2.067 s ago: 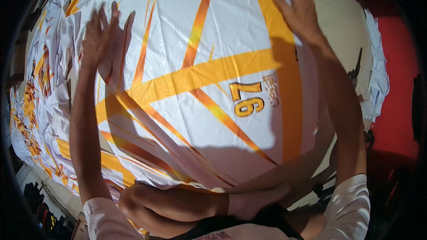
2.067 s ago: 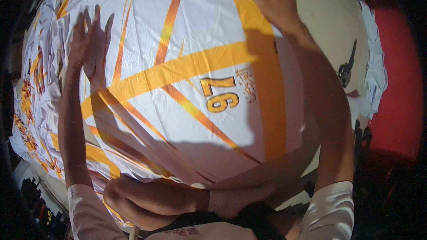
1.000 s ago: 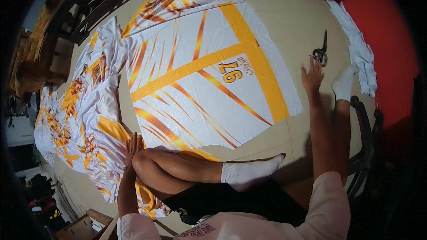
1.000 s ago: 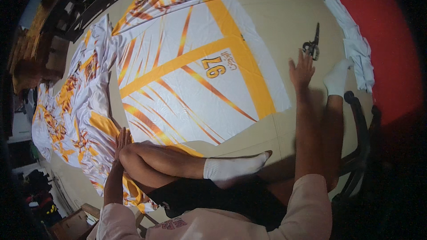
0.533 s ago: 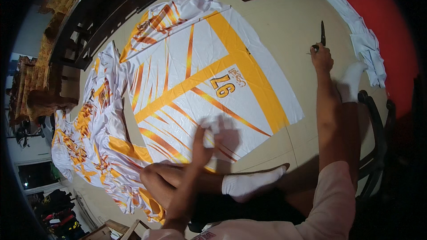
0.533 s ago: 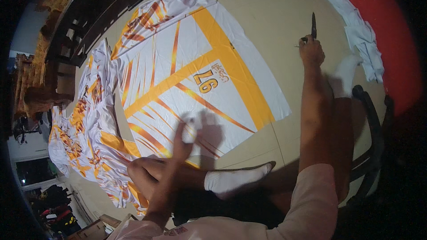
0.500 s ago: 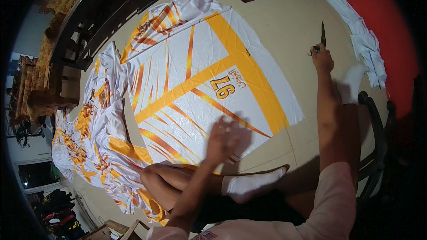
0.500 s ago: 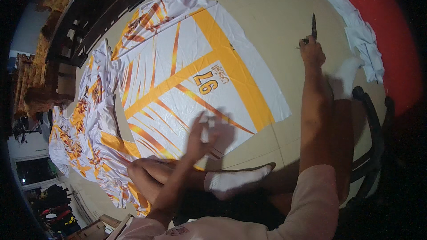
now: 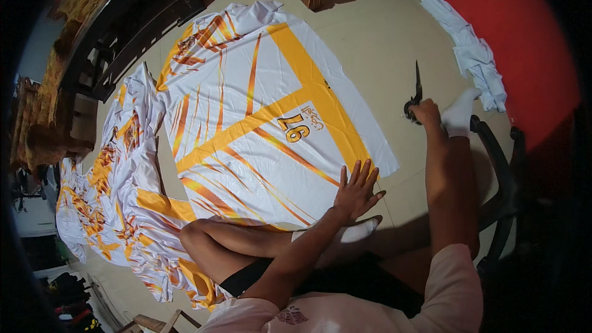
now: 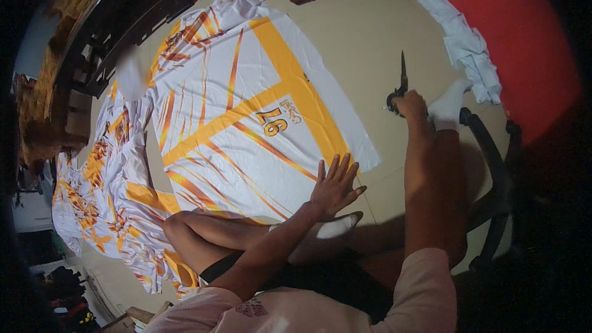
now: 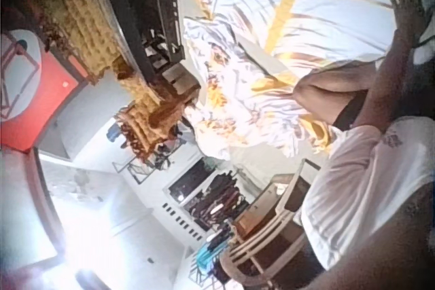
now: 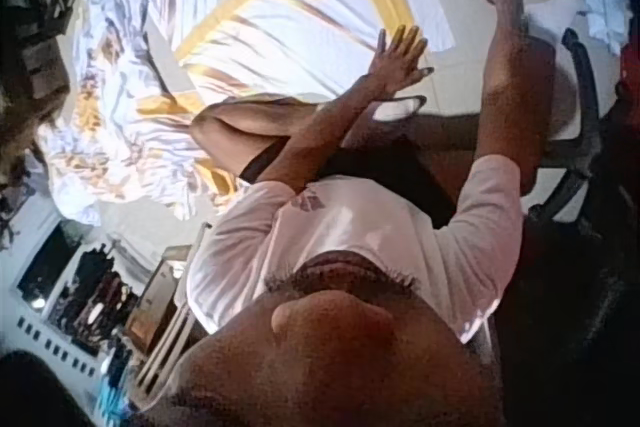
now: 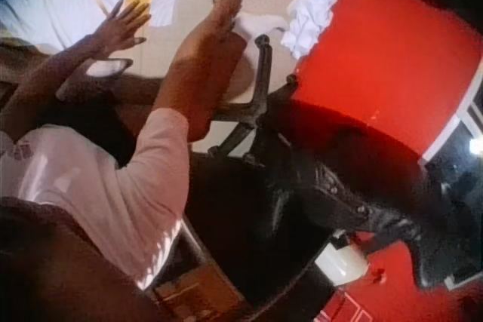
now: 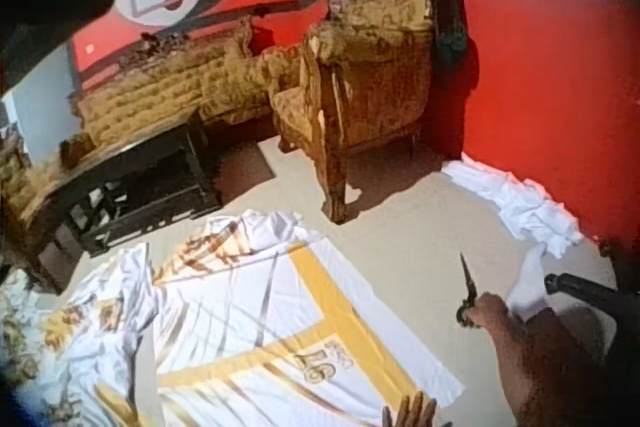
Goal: The person sits on the floor and uses scissors to cut a large piece of white and yellow patterned fabric. They repeatedly smooth the fabric with their hands, make cuts along the material, and flip the fabric over to work on different sections.
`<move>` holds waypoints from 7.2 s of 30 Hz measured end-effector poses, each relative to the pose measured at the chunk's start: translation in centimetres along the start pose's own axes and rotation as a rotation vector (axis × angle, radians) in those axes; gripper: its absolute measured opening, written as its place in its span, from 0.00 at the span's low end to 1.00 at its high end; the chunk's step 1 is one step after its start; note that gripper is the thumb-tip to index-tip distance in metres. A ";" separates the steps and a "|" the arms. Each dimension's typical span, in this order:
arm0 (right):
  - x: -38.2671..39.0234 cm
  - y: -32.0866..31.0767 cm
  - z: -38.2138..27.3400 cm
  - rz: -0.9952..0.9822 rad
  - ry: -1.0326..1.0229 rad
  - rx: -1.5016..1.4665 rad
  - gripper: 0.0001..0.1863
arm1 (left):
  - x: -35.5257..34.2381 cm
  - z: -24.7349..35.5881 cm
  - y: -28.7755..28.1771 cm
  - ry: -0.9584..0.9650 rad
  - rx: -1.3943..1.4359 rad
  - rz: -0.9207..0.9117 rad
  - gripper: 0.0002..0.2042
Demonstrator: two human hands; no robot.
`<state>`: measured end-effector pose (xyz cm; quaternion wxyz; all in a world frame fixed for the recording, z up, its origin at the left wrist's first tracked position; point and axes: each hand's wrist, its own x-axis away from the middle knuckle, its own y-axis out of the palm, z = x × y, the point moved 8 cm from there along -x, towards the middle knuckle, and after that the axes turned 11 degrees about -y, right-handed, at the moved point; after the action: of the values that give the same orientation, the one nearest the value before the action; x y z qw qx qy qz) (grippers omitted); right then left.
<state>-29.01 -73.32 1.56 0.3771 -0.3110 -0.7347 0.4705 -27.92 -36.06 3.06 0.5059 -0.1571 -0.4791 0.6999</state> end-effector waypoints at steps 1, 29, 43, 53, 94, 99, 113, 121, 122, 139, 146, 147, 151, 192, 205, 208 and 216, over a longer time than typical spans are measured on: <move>0.8 0.9 0.1 -0.139 -0.014 -0.143 0.28 | 0.5 -0.4 -0.3 -0.021 0.050 -0.047 0.42; 4.5 -5.8 8.2 0.524 -0.135 -1.756 0.25 | 7.4 -15.3 -9.3 -0.446 0.104 0.269 0.51; 39.2 5.2 7.0 -0.975 -0.366 -0.343 0.43 | 1.7 -9.6 -3.4 -0.389 -0.137 0.200 0.55; 38.3 6.3 4.7 -1.030 -0.327 -0.410 0.46 | 1.9 -10.6 -3.9 -0.403 -0.160 0.274 0.55; 36.3 10.0 5.2 -0.790 -0.221 -0.770 0.19 | 2.1 -11.0 -4.2 -0.429 -0.130 0.319 0.54; 36.1 10.1 4.4 -0.742 -0.247 -0.813 0.13 | 2.3 -11.6 -3.9 -0.429 -0.131 0.338 0.53; 36.3 10.2 5.6 -0.708 -0.183 -0.707 0.12 | 2.0 -11.2 -3.9 -0.427 -0.149 0.323 0.53; 36.9 9.9 4.5 -0.728 -0.115 -0.789 0.14 | 2.2 -11.3 -4.1 -0.446 -0.132 0.305 0.52; 36.9 9.5 3.9 -0.686 -0.178 -0.797 0.14 | 2.2 -11.2 -4.0 -0.442 -0.129 0.309 0.52; 36.9 8.7 3.9 -0.652 -0.214 -0.647 0.18 | 2.2 -11.1 -3.9 -0.417 -0.128 0.340 0.51; 36.9 7.5 2.8 -0.627 -0.273 -0.634 0.19 | 2.1 -11.1 -4.0 -0.438 -0.129 0.306 0.51; 36.9 7.5 2.8 -0.628 -0.272 -0.648 0.19 | 2.2 -11.1 -4.1 -0.437 -0.133 0.307 0.51; 36.7 7.3 2.8 -0.602 -0.323 -0.569 0.20 | 2.2 -10.9 -4.2 -0.436 -0.135 0.303 0.51; 34.8 8.2 2.2 -0.443 -0.506 -0.522 0.20 | 1.5 -8.4 -3.3 -0.268 -0.105 0.323 0.56; 35.7 7.7 0.9 -0.370 -0.475 -0.483 0.26 | 1.6 -9.2 -2.6 -0.298 -0.120 0.326 0.58; 35.0 8.1 0.8 -0.438 -0.463 -0.561 0.22 | 1.6 -9.2 -2.7 -0.286 -0.112 0.343 0.57; 33.9 9.0 0.4 -0.446 -0.475 -0.519 0.18 | 1.7 -9.2 -2.3 -0.292 -0.153 0.291 0.59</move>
<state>-46.11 -42.74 2.03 0.1990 -0.1117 -0.9448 0.2351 -20.87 -29.83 0.86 0.3112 -0.1595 -0.5714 0.7424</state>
